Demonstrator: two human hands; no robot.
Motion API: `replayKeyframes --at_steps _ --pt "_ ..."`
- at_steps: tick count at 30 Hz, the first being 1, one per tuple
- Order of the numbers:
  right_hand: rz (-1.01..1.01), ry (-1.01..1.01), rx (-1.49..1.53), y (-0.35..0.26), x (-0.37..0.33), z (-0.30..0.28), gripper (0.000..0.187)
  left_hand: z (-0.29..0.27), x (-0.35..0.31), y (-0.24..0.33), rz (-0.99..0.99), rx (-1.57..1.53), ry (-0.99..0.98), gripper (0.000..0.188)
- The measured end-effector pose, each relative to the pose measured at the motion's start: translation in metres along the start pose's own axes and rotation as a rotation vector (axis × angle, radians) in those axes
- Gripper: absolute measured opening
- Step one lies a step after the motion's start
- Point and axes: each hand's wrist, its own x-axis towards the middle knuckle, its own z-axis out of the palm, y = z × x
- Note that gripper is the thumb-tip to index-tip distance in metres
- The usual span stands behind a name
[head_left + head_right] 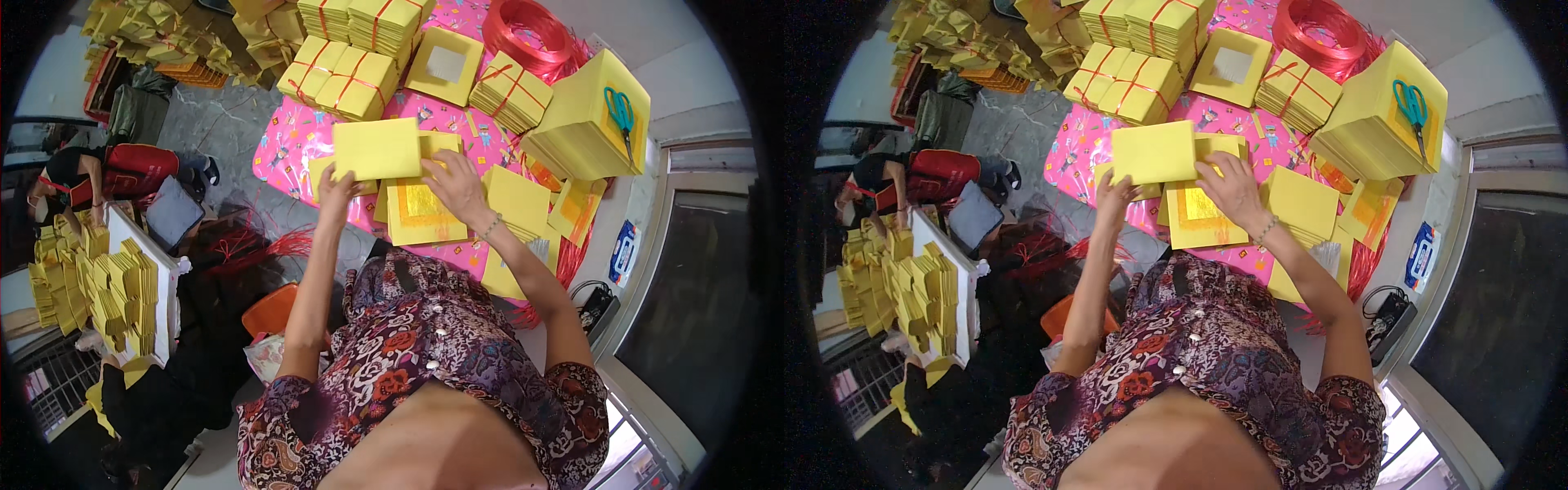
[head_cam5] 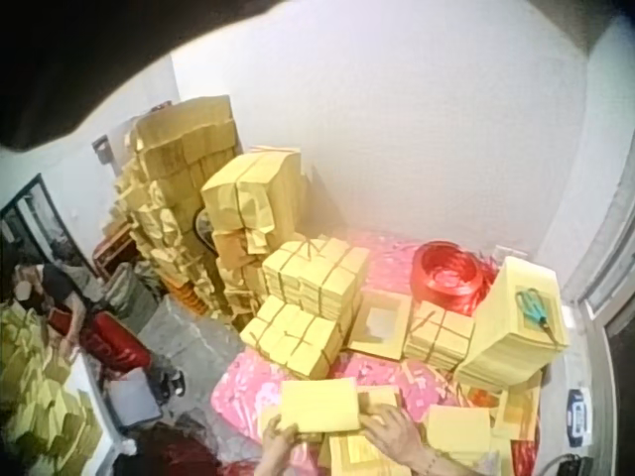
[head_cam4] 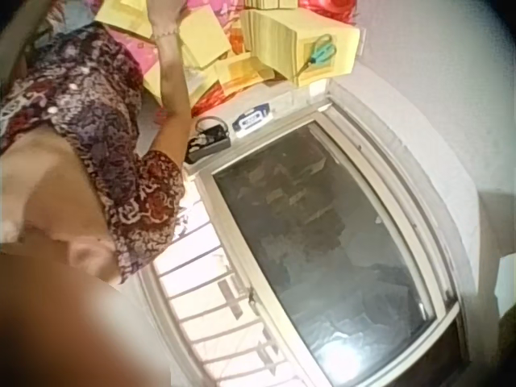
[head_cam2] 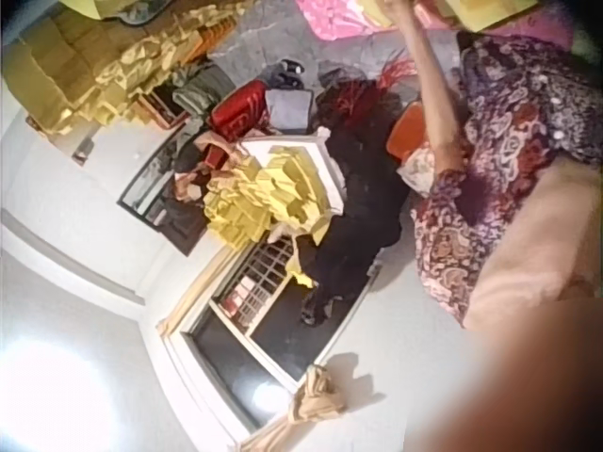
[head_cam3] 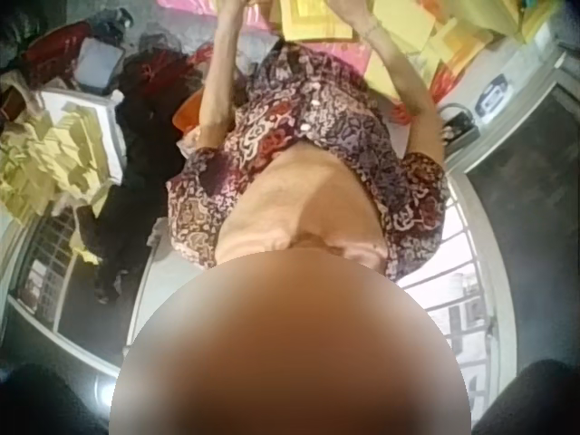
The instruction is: Manually applying small silver and gold foil squares to the center of yellow paper sheets.
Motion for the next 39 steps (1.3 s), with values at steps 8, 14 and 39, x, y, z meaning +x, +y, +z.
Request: replayKeyframes --at_steps 8,14,39 --pt "0.149 -0.143 0.050 -0.012 -0.056 -0.007 0.026 -0.103 0.002 -0.028 0.017 0.054 0.143 0.033" --pt "0.198 -0.212 0.085 -0.024 -0.075 -0.010 0.025 -0.118 0.017 -0.045 0.005 0.024 0.177 0.040" --pt "0.146 -0.412 0.144 -0.021 -0.090 -0.025 0.047 -0.066 -0.016 -0.028 0.595 1.003 0.436 0.043"
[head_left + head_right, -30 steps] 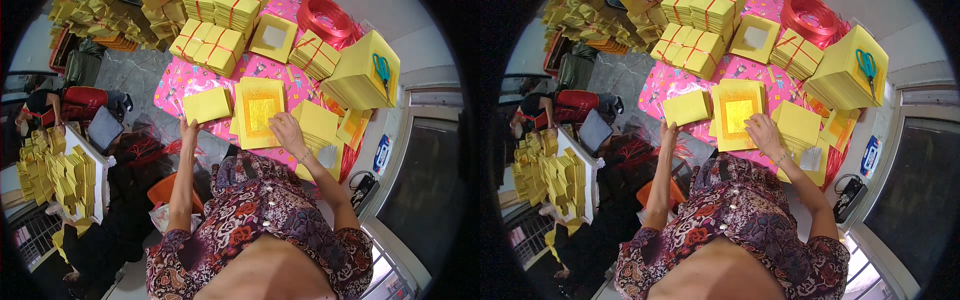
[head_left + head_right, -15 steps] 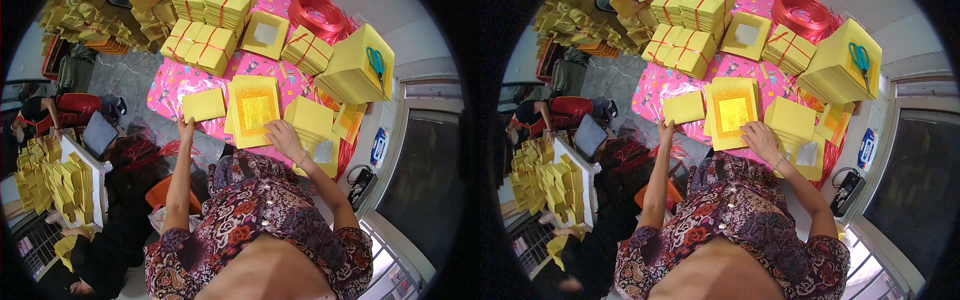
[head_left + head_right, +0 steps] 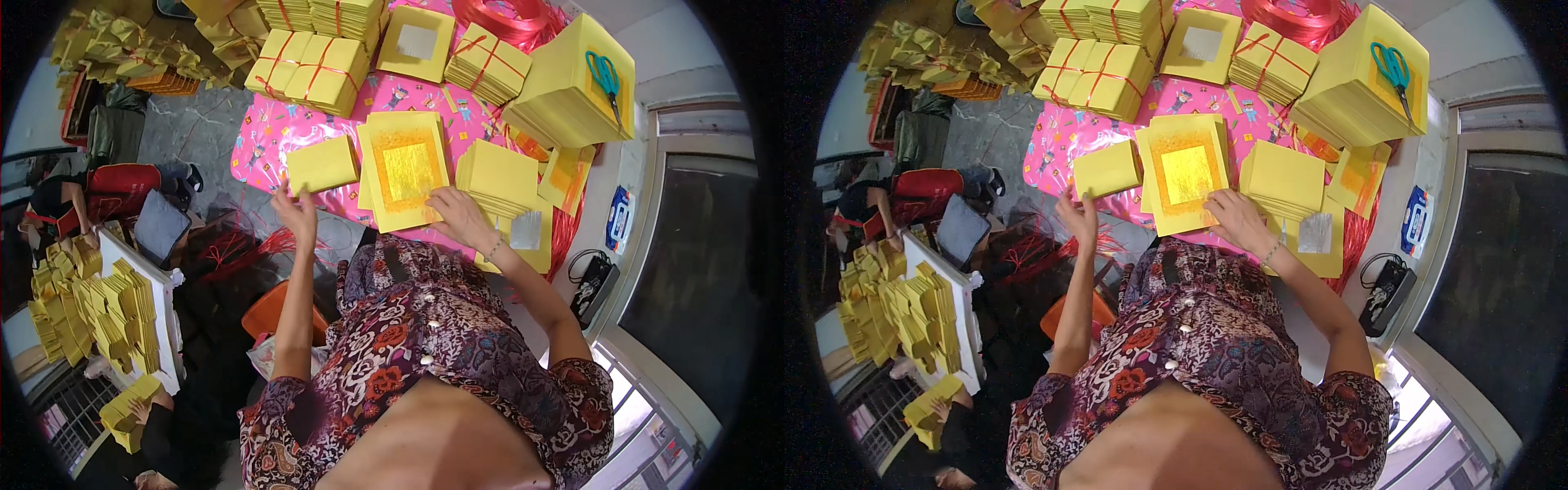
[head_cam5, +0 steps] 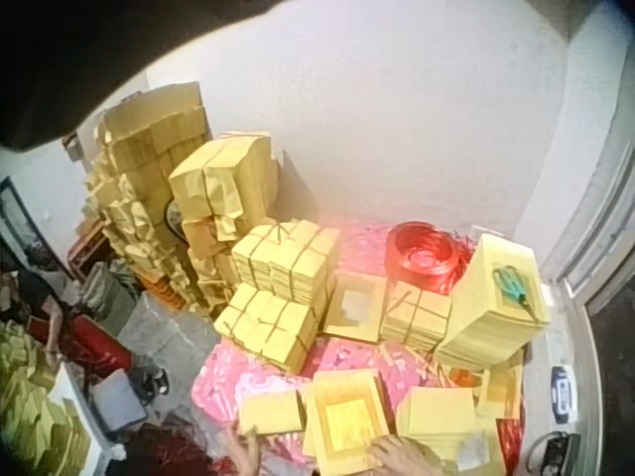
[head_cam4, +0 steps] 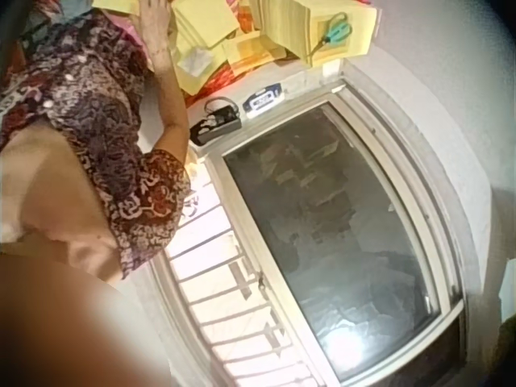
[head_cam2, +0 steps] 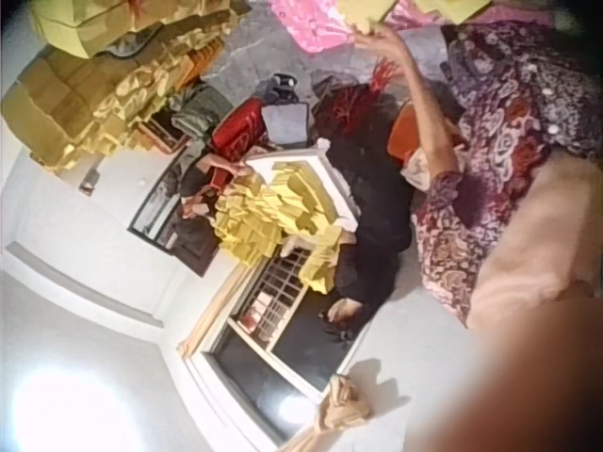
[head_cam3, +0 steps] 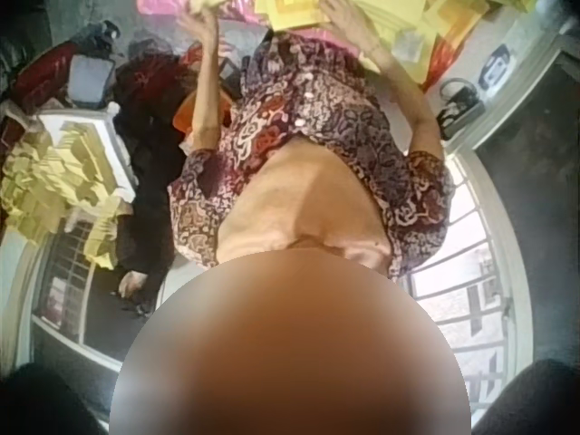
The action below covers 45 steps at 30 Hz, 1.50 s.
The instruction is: Manually applying small silver and gold foil squares to the center of yellow paper sheets.
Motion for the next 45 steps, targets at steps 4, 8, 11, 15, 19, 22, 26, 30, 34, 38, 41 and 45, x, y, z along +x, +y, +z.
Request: replayKeyframes --at_steps 4,8,11,15,19,22,26,30,34,38,41,45 --pt "-0.067 -0.011 0.058 0.006 0.004 -0.003 0.043 -0.002 -0.024 0.060 0.282 -0.262 -0.391 0.022" --pt "-0.062 -0.072 0.083 0.013 0.002 -0.003 0.032 -0.001 -0.051 0.114 0.650 -0.227 -0.744 0.031" --pt "-0.073 -0.060 0.138 0.014 0.002 -0.004 0.032 0.008 -0.063 0.118 0.751 -0.085 -0.784 0.039" --pt "-0.036 -0.072 0.206 0.014 0.002 -0.005 0.017 0.012 -0.069 0.110 0.739 -0.051 -0.789 0.028" --pt "-0.035 -0.052 0.215 0.015 0.004 -0.006 0.014 0.015 -0.066 0.111 0.620 -0.132 -0.808 0.019" --pt "0.003 -0.057 0.233 0.015 0.006 -0.008 0.014 0.018 -0.064 0.114 0.498 -0.162 -0.857 0.014" --pt "0.011 -0.044 0.248 0.014 0.007 -0.006 0.014 0.022 -0.065 0.114 0.410 -0.172 -0.858 0.011" --pt "0.016 0.006 0.240 0.014 0.007 -0.002 0.016 0.024 -0.066 0.113 0.328 -0.160 -0.877 0.013" --pt "0.019 0.016 0.240 0.015 0.007 -0.002 0.016 0.027 -0.065 0.112 0.311 -0.161 -0.893 0.013" --pt "0.028 0.004 0.235 0.015 0.008 -0.003 0.016 0.028 -0.065 0.111 0.323 -0.166 -0.875 0.014" --pt "0.018 0.005 0.234 0.015 0.007 -0.003 0.016 0.028 -0.065 0.113 0.309 -0.160 -0.866 0.016" --pt "0.015 0.001 0.169 0.010 0.011 -0.005 0.013 0.022 -0.064 0.117 0.248 -0.118 -0.912 0.016"
